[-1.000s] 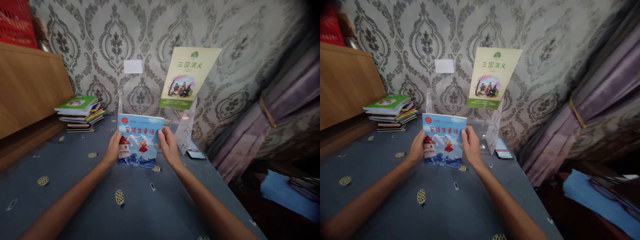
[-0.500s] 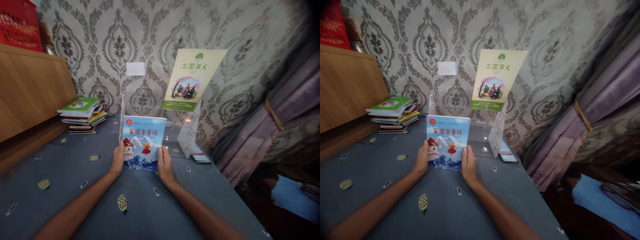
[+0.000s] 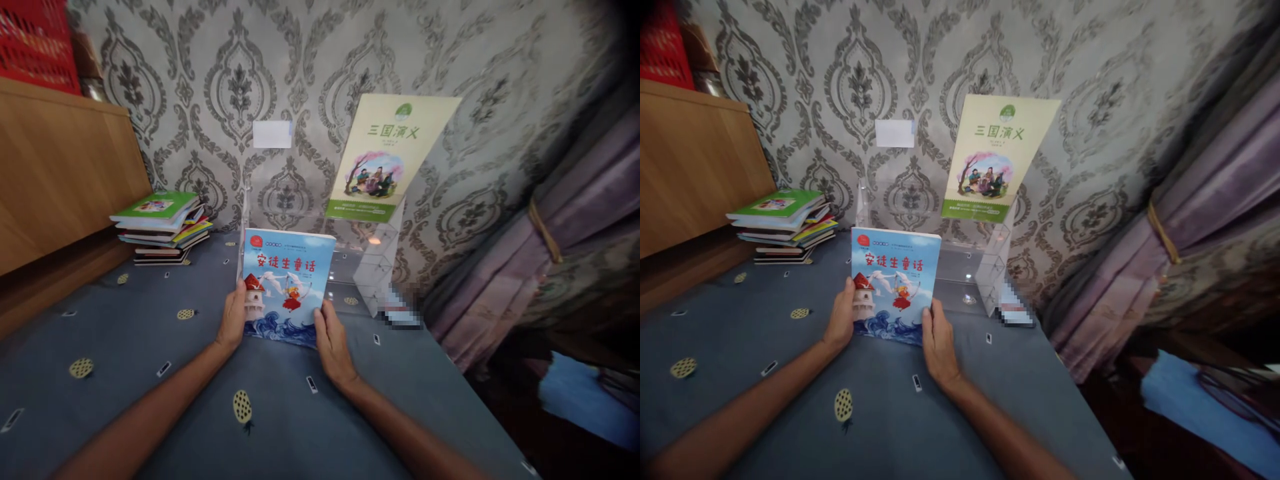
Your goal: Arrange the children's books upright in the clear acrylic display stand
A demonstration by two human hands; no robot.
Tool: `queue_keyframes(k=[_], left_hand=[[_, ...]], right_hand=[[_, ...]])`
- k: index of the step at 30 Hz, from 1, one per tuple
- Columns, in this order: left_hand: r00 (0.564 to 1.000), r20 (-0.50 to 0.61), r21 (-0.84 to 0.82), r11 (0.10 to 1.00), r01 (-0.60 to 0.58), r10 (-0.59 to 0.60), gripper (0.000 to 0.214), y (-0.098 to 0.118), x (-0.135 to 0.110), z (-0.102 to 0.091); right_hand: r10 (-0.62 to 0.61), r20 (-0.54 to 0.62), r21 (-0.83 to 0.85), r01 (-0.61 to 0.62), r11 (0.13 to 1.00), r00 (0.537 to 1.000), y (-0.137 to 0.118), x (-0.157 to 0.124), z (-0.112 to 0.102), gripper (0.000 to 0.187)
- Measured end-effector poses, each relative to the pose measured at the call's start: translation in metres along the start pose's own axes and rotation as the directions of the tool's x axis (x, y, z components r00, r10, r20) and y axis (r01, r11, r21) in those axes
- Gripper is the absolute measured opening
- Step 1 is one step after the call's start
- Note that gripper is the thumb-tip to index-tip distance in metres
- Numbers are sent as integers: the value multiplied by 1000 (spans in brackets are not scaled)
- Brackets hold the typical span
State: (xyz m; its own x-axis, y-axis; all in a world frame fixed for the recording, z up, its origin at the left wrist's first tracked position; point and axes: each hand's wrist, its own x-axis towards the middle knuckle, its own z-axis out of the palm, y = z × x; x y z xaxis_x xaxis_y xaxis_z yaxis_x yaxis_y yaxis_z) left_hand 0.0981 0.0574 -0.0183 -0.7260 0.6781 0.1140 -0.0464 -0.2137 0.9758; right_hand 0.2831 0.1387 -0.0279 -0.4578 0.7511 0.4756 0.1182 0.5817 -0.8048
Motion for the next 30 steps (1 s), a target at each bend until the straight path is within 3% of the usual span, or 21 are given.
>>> queue_keyframes(k=[5,30], left_hand=[[1000,-9,2,1000,4,-4,81,1,0,0],[1000,6,-86,996,-2,3,76,-10,6,-2]], right_hand=[[34,66,15,-35,999,997,1,-4,-3,30],[22,72,33,-24,999,997,-1,-3,-5,26]])
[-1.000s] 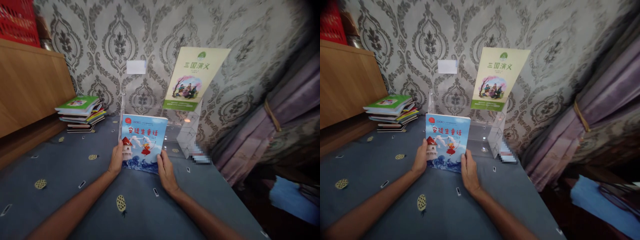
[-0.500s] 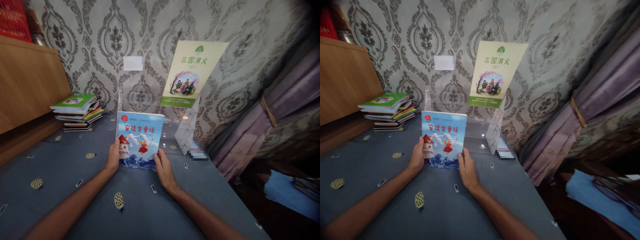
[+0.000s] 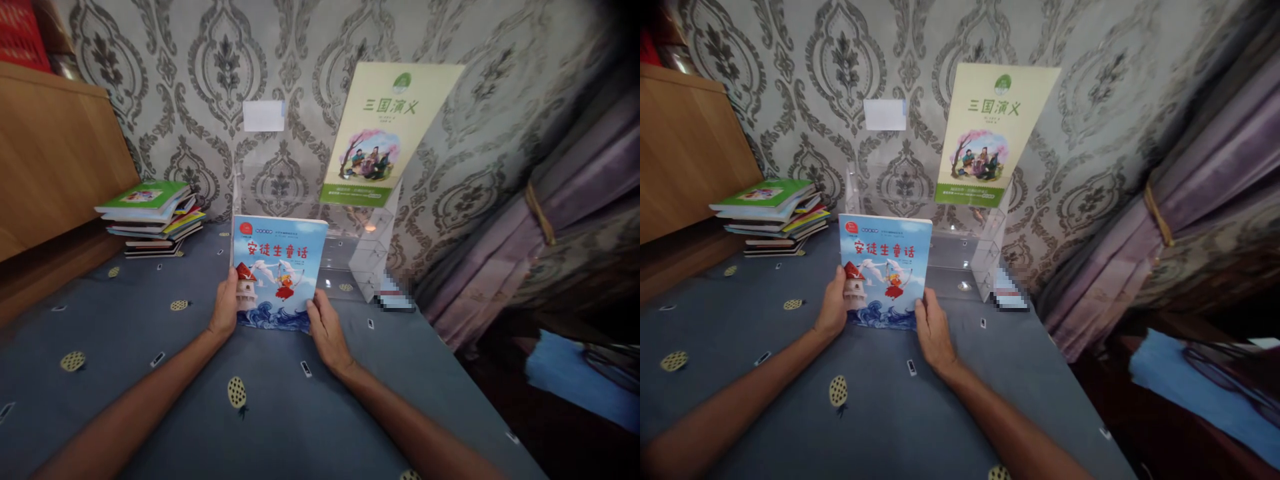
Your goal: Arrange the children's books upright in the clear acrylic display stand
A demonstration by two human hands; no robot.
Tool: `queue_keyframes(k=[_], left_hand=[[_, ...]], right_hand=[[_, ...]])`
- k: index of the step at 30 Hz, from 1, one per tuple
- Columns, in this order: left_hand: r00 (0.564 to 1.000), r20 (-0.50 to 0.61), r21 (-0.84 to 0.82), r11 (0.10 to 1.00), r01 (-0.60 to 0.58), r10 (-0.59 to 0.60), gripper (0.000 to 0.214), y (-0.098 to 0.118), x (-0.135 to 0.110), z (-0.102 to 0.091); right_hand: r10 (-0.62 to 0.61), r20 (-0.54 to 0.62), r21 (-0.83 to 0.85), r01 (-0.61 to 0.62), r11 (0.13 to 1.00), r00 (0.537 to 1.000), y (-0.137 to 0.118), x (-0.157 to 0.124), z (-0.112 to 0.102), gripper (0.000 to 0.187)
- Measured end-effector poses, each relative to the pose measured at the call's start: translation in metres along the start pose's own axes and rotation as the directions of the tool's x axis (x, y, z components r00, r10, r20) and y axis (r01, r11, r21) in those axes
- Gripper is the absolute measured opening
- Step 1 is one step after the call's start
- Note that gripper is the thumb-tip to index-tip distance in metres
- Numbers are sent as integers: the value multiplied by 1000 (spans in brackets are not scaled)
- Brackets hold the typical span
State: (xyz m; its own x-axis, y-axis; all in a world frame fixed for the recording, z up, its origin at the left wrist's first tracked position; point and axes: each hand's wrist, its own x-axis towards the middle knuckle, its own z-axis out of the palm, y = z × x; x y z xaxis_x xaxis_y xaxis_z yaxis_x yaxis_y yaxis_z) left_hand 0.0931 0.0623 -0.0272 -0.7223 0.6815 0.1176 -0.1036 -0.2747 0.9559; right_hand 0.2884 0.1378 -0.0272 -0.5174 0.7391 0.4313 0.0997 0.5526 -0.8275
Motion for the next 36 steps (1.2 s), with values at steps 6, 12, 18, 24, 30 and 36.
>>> queue_keyframes(k=[6,12,18,24,30,36], left_hand=[[1000,-12,8,1000,-15,15,74,1,0,2],[1000,6,22,1000,-5,5,75,1,-1,1],[1000,29,6,1000,-12,11,73,2,-2,0],[1000,17,15,1000,-20,20,73,2,-2,0],[1000,3,-1,1000,-3,3,73,4,-2,2],[1000,-3,-14,1000,-15,15,69,3,-2,2]], right_hand=[[9,4,7,-9,1000,1000,0,-1,0,27],[8,-1,2,-8,1000,1000,-1,-1,0,29],[-4,-9,-8,4,1000,1000,-1,0,-1,28],[-5,-20,-4,4,1000,1000,-2,0,0,27],[3,-4,-3,-3,1000,1000,0,0,0,28],[0,-4,-11,0,1000,1000,0,0,0,29]])
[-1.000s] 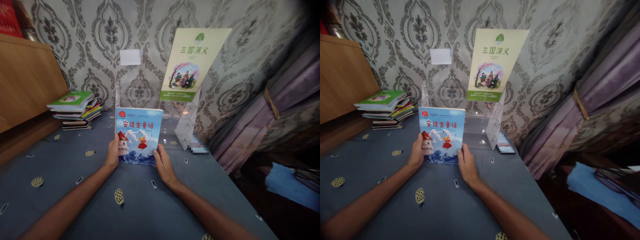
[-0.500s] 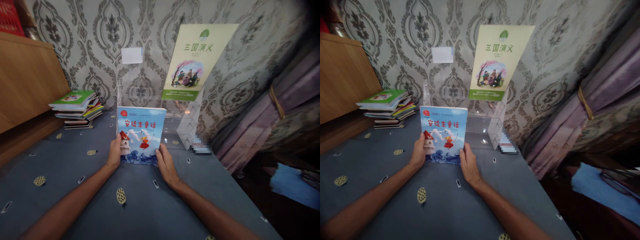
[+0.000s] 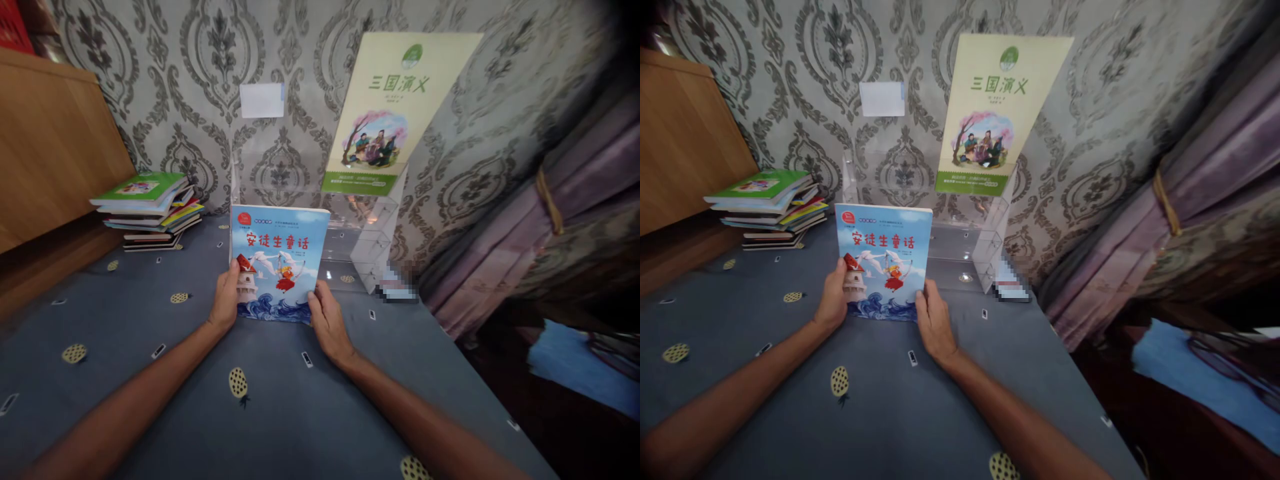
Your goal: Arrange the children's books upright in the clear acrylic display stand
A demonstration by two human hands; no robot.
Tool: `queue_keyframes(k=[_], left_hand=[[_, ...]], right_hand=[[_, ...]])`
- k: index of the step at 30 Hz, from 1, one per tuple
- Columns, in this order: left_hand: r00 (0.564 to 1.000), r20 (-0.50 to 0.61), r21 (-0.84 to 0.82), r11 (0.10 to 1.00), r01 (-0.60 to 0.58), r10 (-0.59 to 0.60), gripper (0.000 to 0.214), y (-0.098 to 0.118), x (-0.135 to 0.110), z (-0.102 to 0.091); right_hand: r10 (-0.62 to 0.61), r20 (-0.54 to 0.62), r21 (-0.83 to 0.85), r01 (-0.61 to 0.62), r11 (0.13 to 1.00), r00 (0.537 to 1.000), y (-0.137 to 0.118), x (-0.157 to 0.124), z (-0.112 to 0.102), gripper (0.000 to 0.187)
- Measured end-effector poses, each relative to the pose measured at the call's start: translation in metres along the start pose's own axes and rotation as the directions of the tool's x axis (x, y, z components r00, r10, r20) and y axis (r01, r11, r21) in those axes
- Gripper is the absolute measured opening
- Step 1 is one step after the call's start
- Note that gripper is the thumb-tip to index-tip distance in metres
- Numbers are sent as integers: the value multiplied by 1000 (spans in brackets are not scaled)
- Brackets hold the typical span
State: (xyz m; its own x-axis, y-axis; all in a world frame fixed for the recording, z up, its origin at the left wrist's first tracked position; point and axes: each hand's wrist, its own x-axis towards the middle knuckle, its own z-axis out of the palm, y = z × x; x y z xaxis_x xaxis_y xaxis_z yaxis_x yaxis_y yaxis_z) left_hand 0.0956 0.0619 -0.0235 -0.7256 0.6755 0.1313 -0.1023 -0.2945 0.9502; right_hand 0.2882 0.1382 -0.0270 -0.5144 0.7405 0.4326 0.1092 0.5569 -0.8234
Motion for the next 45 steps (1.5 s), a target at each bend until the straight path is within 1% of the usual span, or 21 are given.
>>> queue_keyframes(k=[5,9,13,17,20,23,28,32,39,45], left_hand=[[1000,29,2,1000,3,-3,68,0,-1,0],[1000,18,-2,1000,-8,8,66,0,-1,0],[999,45,-23,1000,5,-4,67,0,-1,-1],[1000,12,-32,999,-6,6,65,1,-1,0],[1000,17,-40,999,-7,7,65,3,-1,1],[999,46,-57,998,-7,10,61,4,-2,2],[999,41,-81,997,7,-4,52,4,-1,1],[998,60,-87,996,2,3,46,3,-1,0],[999,47,-74,997,1,2,42,4,-2,-2],[999,37,-60,998,16,-14,43,4,0,-1]], right_hand=[[0,0,-14,0,1000,1000,0,0,0,28],[2,-5,-14,-2,1000,1000,1,0,0,26],[-3,-7,-21,3,1000,1000,1,1,0,25],[-17,-1,-18,17,1000,1000,1,1,0,25],[13,14,0,-13,1000,1000,2,1,-1,28],[32,26,16,-32,999,999,1,1,-1,28],[35,29,26,-35,999,999,1,1,-1,26],[21,21,11,-22,1000,1000,1,0,-1,25],[35,35,13,-36,999,999,-1,-1,-1,25],[27,23,-2,-27,1000,999,0,0,-1,25]])
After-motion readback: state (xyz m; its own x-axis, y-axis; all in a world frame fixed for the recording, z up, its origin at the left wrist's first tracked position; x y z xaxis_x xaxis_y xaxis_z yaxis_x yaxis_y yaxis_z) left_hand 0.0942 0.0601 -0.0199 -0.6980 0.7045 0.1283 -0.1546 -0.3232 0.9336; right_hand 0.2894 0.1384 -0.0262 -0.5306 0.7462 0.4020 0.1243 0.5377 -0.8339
